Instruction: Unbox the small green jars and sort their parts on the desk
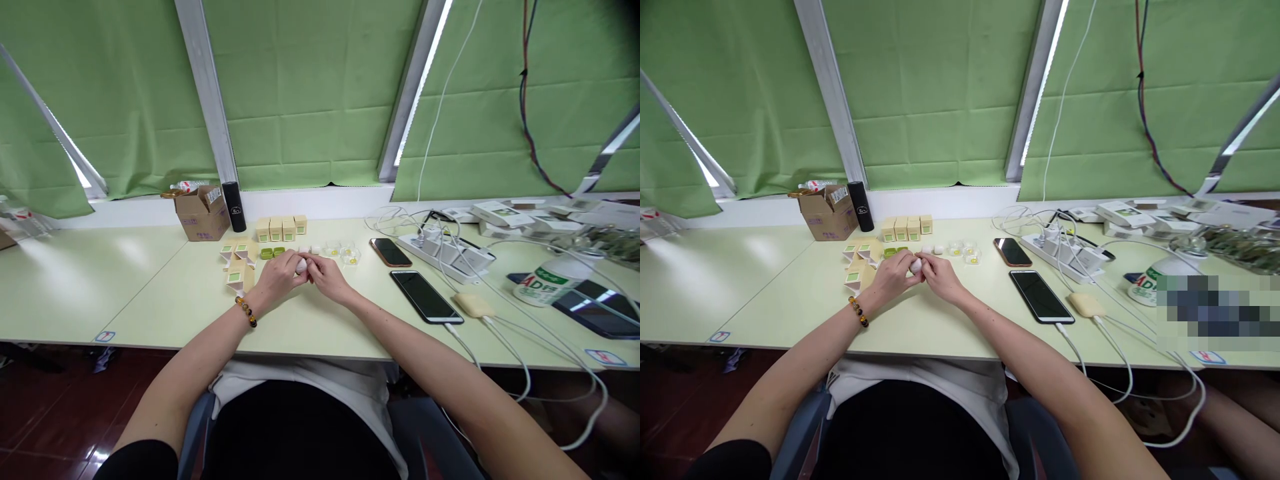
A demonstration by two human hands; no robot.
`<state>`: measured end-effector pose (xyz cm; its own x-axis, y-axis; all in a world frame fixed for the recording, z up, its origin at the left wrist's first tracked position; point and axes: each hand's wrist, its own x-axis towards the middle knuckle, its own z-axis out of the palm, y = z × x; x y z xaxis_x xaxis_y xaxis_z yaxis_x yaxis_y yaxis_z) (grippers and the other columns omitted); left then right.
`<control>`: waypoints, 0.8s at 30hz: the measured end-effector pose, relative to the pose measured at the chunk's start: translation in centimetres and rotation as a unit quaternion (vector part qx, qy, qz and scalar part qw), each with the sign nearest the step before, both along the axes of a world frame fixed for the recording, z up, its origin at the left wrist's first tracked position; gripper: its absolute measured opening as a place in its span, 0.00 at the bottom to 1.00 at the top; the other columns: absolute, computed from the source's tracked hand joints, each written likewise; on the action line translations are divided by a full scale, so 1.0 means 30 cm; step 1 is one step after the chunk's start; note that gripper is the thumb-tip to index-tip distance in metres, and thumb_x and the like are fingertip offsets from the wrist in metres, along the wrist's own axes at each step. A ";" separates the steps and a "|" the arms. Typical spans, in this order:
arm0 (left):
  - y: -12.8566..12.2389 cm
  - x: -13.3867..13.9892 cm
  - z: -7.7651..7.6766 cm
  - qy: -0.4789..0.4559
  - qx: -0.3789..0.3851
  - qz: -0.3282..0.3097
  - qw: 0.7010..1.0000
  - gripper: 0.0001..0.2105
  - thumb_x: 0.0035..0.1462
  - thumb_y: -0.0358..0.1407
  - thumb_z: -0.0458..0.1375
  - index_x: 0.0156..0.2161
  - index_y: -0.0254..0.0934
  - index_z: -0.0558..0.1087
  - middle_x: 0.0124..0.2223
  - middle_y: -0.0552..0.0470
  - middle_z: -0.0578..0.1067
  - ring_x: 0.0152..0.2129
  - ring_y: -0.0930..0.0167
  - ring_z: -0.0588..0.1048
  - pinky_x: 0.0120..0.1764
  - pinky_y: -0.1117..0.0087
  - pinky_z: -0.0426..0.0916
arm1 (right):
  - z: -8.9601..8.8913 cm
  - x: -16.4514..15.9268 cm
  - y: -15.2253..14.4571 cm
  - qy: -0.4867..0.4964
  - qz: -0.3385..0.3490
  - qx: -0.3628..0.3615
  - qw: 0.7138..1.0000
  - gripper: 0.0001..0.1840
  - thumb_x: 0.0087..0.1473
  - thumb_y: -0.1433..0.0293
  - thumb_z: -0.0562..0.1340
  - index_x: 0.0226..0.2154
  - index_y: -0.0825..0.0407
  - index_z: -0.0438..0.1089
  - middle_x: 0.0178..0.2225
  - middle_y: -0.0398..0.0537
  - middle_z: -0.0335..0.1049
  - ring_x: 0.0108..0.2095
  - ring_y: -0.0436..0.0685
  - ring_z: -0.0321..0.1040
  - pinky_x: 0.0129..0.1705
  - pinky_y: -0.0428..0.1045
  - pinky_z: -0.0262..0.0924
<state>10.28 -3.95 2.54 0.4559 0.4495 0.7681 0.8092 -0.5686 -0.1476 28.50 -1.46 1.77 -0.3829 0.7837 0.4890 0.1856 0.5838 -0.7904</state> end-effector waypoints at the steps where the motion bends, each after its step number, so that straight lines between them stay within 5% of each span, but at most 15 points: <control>1: 0.002 0.000 -0.002 -0.002 0.000 0.000 1.000 0.04 0.66 0.33 0.57 0.39 0.36 0.71 0.35 0.48 0.75 0.30 0.68 0.74 0.31 0.68 0.66 | -0.001 -0.002 0.000 0.001 -0.001 -0.005 1.000 0.25 0.68 0.58 0.54 0.52 0.55 0.78 0.26 0.45 0.73 0.26 0.53 0.69 0.33 0.49 0.67; 10: 0.004 -0.011 -0.010 -0.061 0.002 -0.035 0.998 0.04 0.67 0.35 0.60 0.43 0.37 0.72 0.40 0.46 0.77 0.34 0.67 0.77 0.35 0.67 0.71 | -0.005 0.017 0.013 0.042 0.034 -0.020 0.998 0.26 0.67 0.51 0.58 0.54 0.53 0.77 0.29 0.47 0.75 0.27 0.54 0.70 0.34 0.51 0.68; 17: 0.006 -0.029 -0.010 -0.120 -0.046 -0.055 0.990 0.11 0.65 0.34 0.62 0.52 0.38 0.71 0.48 0.44 0.78 0.44 0.64 0.79 0.44 0.62 0.76 | -0.007 0.041 0.036 0.076 0.084 0.027 0.993 0.28 0.55 0.61 0.71 0.57 0.48 0.74 0.55 0.54 0.72 0.33 0.52 0.68 0.41 0.54 0.71; 24: -0.004 -0.028 0.006 -0.132 -0.049 -0.066 0.988 0.08 0.66 0.34 0.59 0.49 0.38 0.71 0.46 0.43 0.77 0.45 0.63 0.78 0.47 0.60 0.76 | 0.011 0.024 0.019 0.054 0.043 0.066 0.995 0.22 0.57 0.65 0.67 0.55 0.47 0.75 0.52 0.53 0.74 0.36 0.54 0.69 0.42 0.54 0.72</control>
